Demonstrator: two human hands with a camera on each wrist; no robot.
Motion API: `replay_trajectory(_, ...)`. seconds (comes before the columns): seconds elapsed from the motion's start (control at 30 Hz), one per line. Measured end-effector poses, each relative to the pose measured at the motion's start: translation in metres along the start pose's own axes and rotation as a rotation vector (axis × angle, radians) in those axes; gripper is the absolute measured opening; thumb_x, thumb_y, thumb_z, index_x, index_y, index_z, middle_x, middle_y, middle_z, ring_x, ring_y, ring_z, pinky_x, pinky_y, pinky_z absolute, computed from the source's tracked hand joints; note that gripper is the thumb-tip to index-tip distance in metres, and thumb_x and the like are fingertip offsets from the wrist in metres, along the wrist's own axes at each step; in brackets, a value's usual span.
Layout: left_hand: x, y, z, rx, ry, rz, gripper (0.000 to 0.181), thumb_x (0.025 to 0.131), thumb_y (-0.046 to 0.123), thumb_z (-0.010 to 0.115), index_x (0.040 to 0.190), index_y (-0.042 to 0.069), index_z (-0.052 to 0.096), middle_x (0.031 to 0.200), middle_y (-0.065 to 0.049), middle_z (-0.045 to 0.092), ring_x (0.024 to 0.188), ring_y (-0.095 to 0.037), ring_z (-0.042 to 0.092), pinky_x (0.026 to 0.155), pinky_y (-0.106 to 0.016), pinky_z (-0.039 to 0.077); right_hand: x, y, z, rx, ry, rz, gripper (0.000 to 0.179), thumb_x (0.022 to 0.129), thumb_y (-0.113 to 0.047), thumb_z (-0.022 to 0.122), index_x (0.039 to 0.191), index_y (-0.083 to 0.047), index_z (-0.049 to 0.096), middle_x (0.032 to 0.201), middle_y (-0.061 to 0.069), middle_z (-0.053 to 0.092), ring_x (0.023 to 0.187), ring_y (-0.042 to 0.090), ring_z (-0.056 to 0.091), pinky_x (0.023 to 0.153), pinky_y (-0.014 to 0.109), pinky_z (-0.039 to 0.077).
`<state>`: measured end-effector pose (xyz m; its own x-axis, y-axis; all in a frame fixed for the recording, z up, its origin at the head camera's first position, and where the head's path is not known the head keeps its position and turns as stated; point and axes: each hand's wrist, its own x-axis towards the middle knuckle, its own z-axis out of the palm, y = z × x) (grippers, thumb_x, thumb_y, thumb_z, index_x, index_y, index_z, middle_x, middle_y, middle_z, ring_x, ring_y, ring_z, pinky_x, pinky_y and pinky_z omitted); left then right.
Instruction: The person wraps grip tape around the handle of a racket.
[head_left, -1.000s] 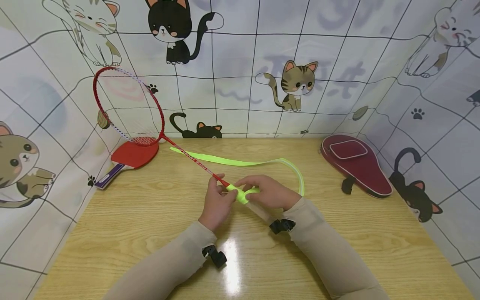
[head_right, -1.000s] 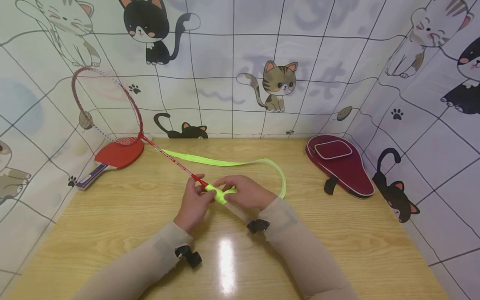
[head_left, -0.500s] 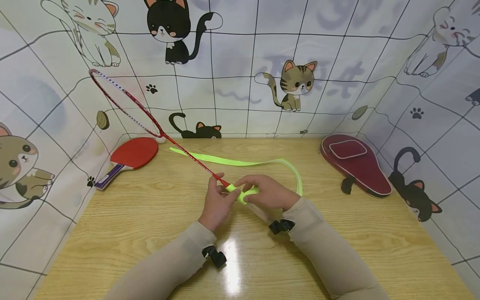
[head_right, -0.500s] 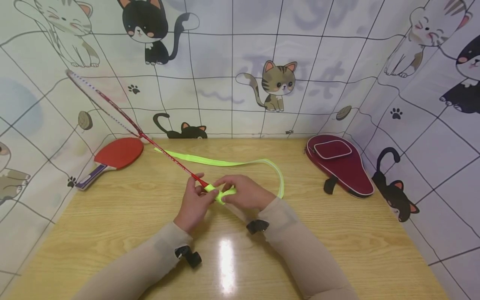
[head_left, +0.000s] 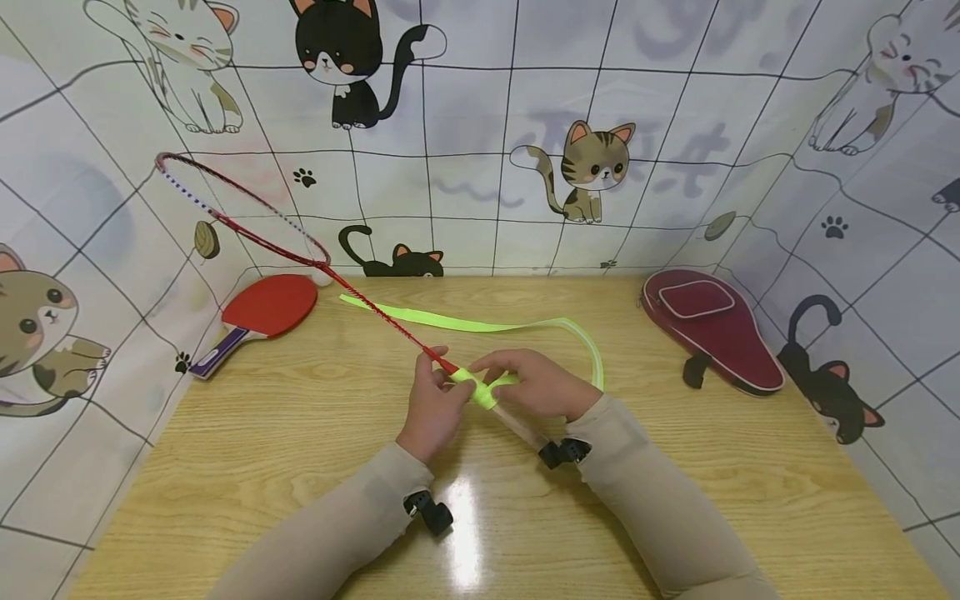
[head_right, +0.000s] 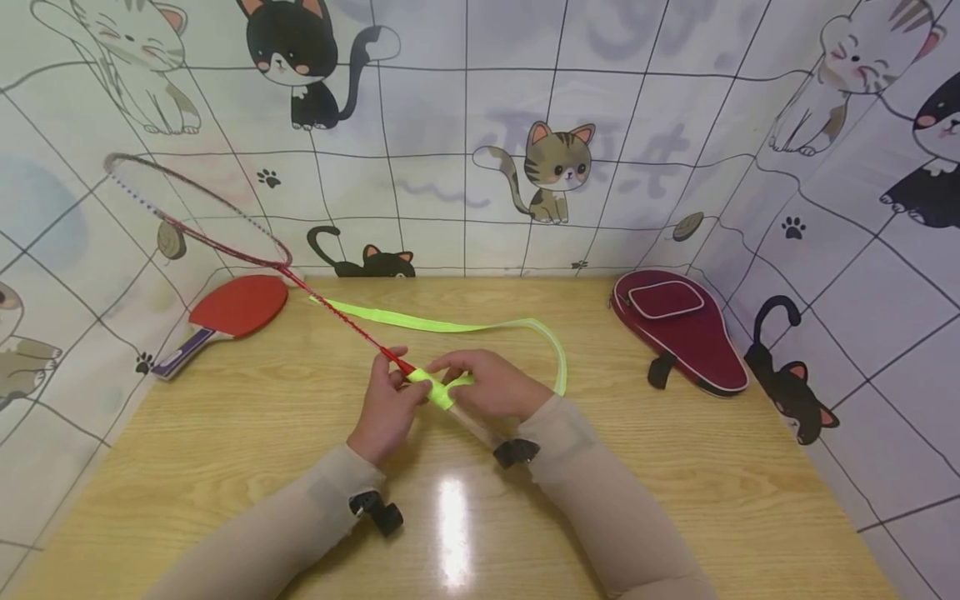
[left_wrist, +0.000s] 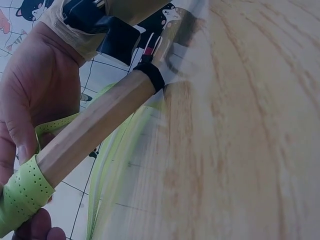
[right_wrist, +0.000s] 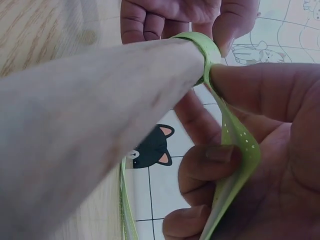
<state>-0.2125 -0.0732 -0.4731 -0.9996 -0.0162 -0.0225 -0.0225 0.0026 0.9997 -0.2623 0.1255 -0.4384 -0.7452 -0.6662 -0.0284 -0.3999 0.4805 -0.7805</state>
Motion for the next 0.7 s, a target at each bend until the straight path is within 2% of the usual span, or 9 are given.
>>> replay_trajectory(0.17,0.0002,0.0009,0.0,-0.002,0.004,-0.007,0.067,0.09,-0.001,0.06,0.152,0.01,0.034,0.112,-0.019,0.068,0.085,-0.02,0.066,0.079,-0.03,0.05,-0.0012,-0.0015,0.0005,0.022,-0.033,0.024,0.048,0.1,-0.006,0.067,0.145,-0.018,0.064,0.14,0.001,0.067,0.122,0.027,0.066,0.102,0.05,0.053)
replay_trajectory(0.33,0.0005,0.0002,0.0005,0.001,-0.007,-0.008,0.068,0.09,0.0,0.06,0.152,0.009,0.034,0.111,-0.018,0.066,0.085,-0.022,0.066,0.078,-0.028,0.051,-0.0016,-0.0017,0.0,-0.002,-0.014,0.016,0.047,0.097,-0.007,0.07,0.143,-0.019,0.065,0.132,0.002,0.071,0.117,0.024,0.067,0.098,0.048,0.054)
replay_trajectory(0.53,0.0011,-0.0011,0.0005,0.027,-0.023,-0.005,0.069,0.095,0.007,0.069,0.153,0.012,0.032,0.108,-0.017,0.065,0.087,-0.025,0.068,0.078,-0.028,0.053,-0.0019,-0.0032,-0.0008,-0.037,0.005,0.016,0.048,0.095,-0.011,0.076,0.141,-0.02,0.066,0.121,0.001,0.073,0.112,0.022,0.067,0.094,0.045,0.055)
replay_trajectory(0.7,0.0015,-0.0016,0.0006,0.033,-0.029,0.009,0.071,0.097,0.009,0.072,0.154,0.009,0.028,0.108,-0.018,0.065,0.088,-0.024,0.069,0.078,-0.029,0.053,-0.0017,-0.0039,-0.0009,-0.038,0.006,0.018,0.049,0.094,-0.01,0.077,0.141,-0.02,0.066,0.12,0.001,0.073,0.112,0.022,0.067,0.095,0.045,0.055)
